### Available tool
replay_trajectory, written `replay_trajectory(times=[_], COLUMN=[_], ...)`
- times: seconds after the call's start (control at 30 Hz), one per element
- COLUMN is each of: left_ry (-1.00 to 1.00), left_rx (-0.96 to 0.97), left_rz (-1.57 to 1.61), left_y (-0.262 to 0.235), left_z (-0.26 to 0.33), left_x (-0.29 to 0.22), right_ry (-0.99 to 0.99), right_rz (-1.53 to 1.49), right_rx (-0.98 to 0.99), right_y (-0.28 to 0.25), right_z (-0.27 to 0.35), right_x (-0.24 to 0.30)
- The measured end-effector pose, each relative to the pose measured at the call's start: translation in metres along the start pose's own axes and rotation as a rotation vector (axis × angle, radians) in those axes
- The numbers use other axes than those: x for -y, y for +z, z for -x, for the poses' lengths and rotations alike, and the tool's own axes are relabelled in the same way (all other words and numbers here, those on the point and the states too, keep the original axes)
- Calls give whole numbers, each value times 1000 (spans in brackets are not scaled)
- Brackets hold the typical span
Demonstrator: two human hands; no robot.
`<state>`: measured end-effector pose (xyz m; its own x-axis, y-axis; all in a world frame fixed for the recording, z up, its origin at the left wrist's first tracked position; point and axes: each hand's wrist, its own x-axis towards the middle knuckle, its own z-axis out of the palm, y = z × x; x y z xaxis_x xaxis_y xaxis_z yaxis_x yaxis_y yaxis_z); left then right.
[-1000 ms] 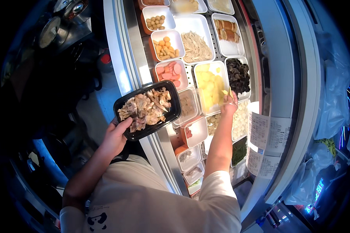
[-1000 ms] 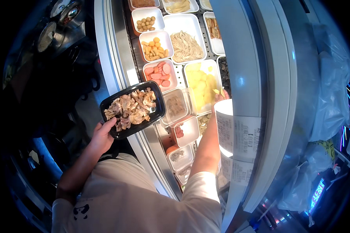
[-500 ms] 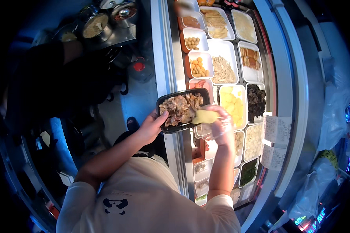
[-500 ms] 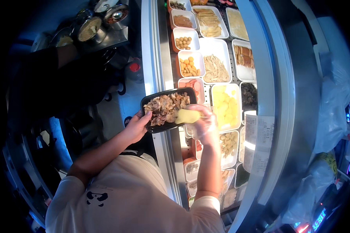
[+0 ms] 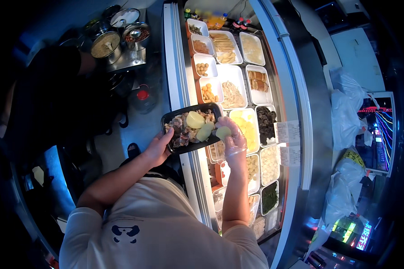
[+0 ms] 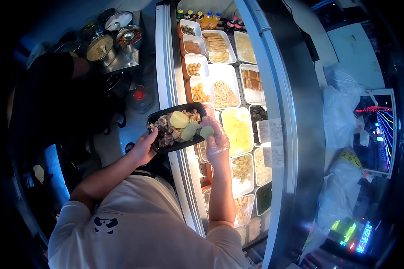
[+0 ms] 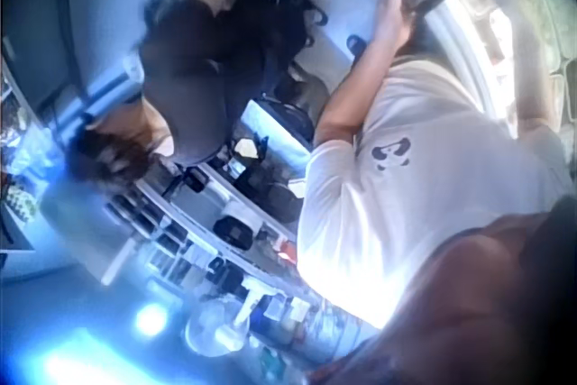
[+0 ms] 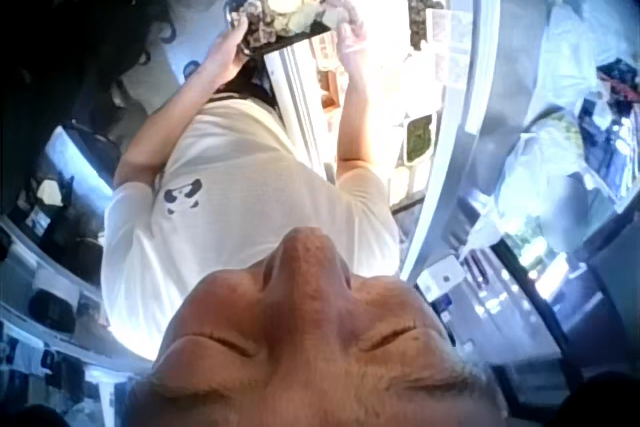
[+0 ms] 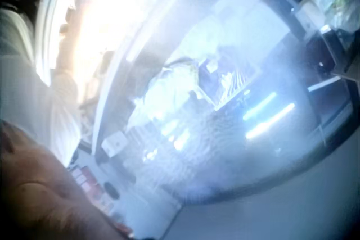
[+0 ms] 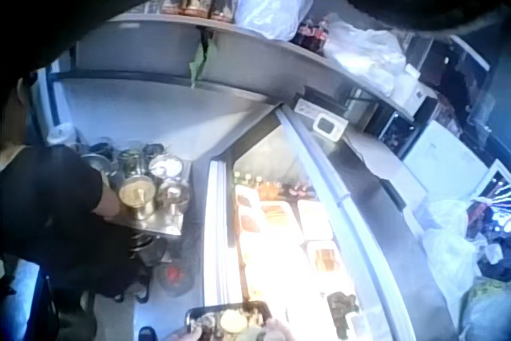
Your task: The person assembles a food tray by adding various ingredients from a refrigerated display case. They place cooked meat, sliced cheese, leafy greens, and other toppings into a black container. The person handles the items by hand and arranges them in the tray.
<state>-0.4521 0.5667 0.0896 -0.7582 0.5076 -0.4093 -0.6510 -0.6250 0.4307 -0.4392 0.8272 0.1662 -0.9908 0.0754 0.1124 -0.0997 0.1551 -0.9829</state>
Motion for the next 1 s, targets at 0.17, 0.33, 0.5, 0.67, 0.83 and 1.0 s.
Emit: replay_trajectory(times=[0.17,0.33,0.5,0.67,0.83,1.0], left_ry=[-46,-48,64,120,160,135], left_rx=[-8,-64,-7,-172,-279,-319], left_rz=[-21,25,103,42,64,40], left_y=[0,-6,-36,-50,-53,-53], left_z=[-3,-12,-22,-14,-5,5], left_x=[-3,7,10,14,36,47], right_ry=[-133,-275,87,499,562,701], right_rz=[224,-88,364,805,1015,1280], right_rx=[71,-53,-411,-502,-358,-209], right_y=[25,5,-97,-261,-268,-264], right_z=[8,6,-5,11,-6,-26], right_x=[9,-2,-53,-224,-286,-306])
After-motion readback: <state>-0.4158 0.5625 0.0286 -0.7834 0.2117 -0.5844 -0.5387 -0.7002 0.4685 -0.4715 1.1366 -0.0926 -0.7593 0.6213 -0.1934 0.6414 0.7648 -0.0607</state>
